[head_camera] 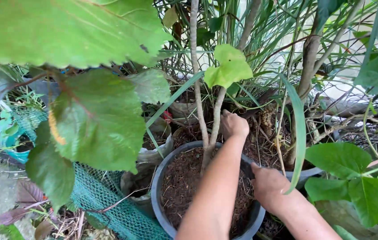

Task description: The recorder is weeding and pruning plants in a home garden.

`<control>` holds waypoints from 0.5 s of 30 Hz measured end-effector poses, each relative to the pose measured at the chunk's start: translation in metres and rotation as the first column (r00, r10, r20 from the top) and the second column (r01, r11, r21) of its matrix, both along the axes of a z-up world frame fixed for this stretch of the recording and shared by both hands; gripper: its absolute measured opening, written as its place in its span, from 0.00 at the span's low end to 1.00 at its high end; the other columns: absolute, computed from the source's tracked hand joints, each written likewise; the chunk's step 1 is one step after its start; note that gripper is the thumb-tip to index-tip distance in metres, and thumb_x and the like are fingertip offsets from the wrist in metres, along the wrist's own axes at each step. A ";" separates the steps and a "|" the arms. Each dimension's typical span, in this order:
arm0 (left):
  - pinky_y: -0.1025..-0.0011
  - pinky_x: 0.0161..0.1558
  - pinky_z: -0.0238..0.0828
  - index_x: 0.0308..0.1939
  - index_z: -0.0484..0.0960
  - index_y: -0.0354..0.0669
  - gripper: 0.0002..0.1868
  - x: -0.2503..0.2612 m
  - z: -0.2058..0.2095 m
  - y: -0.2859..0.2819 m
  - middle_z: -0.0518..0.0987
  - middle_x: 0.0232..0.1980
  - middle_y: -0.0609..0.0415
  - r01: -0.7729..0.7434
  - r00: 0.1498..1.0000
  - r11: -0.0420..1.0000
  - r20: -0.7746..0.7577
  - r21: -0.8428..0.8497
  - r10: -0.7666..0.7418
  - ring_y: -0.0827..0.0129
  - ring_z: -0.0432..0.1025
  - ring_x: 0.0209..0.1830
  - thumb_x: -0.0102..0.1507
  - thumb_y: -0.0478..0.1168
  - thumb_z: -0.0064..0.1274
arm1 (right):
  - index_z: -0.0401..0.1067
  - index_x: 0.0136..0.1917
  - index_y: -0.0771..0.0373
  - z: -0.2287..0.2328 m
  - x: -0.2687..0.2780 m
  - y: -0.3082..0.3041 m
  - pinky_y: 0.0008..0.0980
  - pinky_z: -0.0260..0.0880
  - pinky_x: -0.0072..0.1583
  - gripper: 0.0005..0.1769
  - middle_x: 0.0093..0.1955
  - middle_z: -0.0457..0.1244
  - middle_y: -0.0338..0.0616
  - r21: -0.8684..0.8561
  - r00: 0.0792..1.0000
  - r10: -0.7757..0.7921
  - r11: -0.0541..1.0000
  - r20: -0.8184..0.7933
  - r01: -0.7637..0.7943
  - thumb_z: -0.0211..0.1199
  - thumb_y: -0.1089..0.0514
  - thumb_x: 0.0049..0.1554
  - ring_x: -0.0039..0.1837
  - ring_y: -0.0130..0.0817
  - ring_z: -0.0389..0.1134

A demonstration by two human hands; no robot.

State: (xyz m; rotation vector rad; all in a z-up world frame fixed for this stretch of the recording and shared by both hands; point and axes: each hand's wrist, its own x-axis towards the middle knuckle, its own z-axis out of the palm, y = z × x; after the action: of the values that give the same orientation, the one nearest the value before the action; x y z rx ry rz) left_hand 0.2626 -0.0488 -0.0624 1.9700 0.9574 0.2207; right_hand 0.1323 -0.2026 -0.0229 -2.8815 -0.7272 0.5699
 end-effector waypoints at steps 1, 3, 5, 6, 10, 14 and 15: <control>0.53 0.73 0.51 0.72 0.61 0.35 0.31 0.007 0.000 0.001 0.64 0.73 0.35 -0.003 1.000 1.000 0.001 -0.002 0.003 0.44 0.61 0.73 0.65 0.38 0.46 | 0.63 0.70 0.62 -0.012 0.005 -0.004 0.46 0.75 0.53 0.26 0.45 0.71 0.56 -0.002 1.000 0.003 1.000 0.001 -0.003 0.58 0.58 0.58 0.51 0.51 0.74; 0.52 0.73 0.53 0.67 0.68 0.37 0.24 0.019 0.001 0.007 0.72 0.67 0.36 -0.101 0.994 0.991 -0.048 -0.086 0.097 0.44 0.66 0.69 0.66 0.39 0.47 | 0.64 0.69 0.64 -0.036 0.013 -0.009 0.44 0.77 0.52 0.24 0.44 0.71 0.53 -0.040 0.992 0.108 0.994 0.061 -0.105 0.50 0.65 0.59 0.49 0.48 0.75; 0.51 0.72 0.53 0.64 0.72 0.39 0.21 0.031 -0.002 0.015 0.75 0.64 0.39 -0.104 0.993 0.989 -0.069 -0.106 0.097 0.46 0.68 0.67 0.66 0.39 0.48 | 0.65 0.69 0.63 -0.041 0.015 -0.008 0.46 0.76 0.53 0.25 0.44 0.71 0.54 0.000 0.988 0.129 0.992 0.080 -0.129 0.53 0.62 0.57 0.49 0.51 0.74; 0.50 0.72 0.53 0.61 0.75 0.41 0.18 0.035 -0.005 0.016 0.78 0.61 0.41 -0.102 0.991 0.987 -0.098 -0.126 0.090 0.48 0.71 0.65 0.66 0.39 0.49 | 0.66 0.69 0.62 -0.044 0.014 -0.010 0.47 0.75 0.53 0.27 0.44 0.71 0.56 0.039 0.986 0.143 0.988 0.090 -0.147 0.56 0.60 0.55 0.49 0.53 0.73; 0.51 0.63 0.64 0.57 0.80 0.44 0.15 0.064 -0.053 0.027 0.80 0.59 0.44 -0.126 0.992 0.985 -0.040 -0.119 0.122 0.49 0.75 0.60 0.67 0.40 0.50 | 0.67 0.64 0.66 -0.057 0.018 -0.012 0.48 0.75 0.53 0.24 0.43 0.70 0.57 0.098 0.985 0.148 0.983 0.088 -0.156 0.56 0.63 0.53 0.48 0.54 0.74; 0.55 0.52 0.74 0.51 0.84 0.46 0.14 0.074 -0.080 0.035 0.82 0.54 0.44 -0.112 0.992 0.992 0.043 -0.064 0.115 0.49 0.78 0.53 0.64 0.45 0.56 | 0.68 0.62 0.68 -0.064 0.019 -0.017 0.49 0.74 0.49 0.24 0.41 0.70 0.55 0.202 0.965 0.209 0.950 0.159 -0.239 0.58 0.63 0.52 0.45 0.55 0.73; 0.55 0.50 0.74 0.50 0.86 0.47 0.13 0.071 -0.079 0.035 0.83 0.52 0.44 -0.099 0.994 0.992 0.042 -0.074 0.102 0.49 0.78 0.51 0.63 0.46 0.58 | 0.69 0.60 0.69 -0.062 0.019 -0.018 0.52 0.72 0.48 0.23 0.40 0.70 0.57 0.304 0.965 0.204 0.920 0.165 -0.246 0.61 0.61 0.50 0.45 0.58 0.72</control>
State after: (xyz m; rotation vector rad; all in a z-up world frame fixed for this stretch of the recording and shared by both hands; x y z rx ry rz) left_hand 0.3341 -0.0135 -0.1409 1.8464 1.0219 0.2831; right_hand 0.1513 -0.2207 -0.0850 -2.5642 -1.0727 0.2526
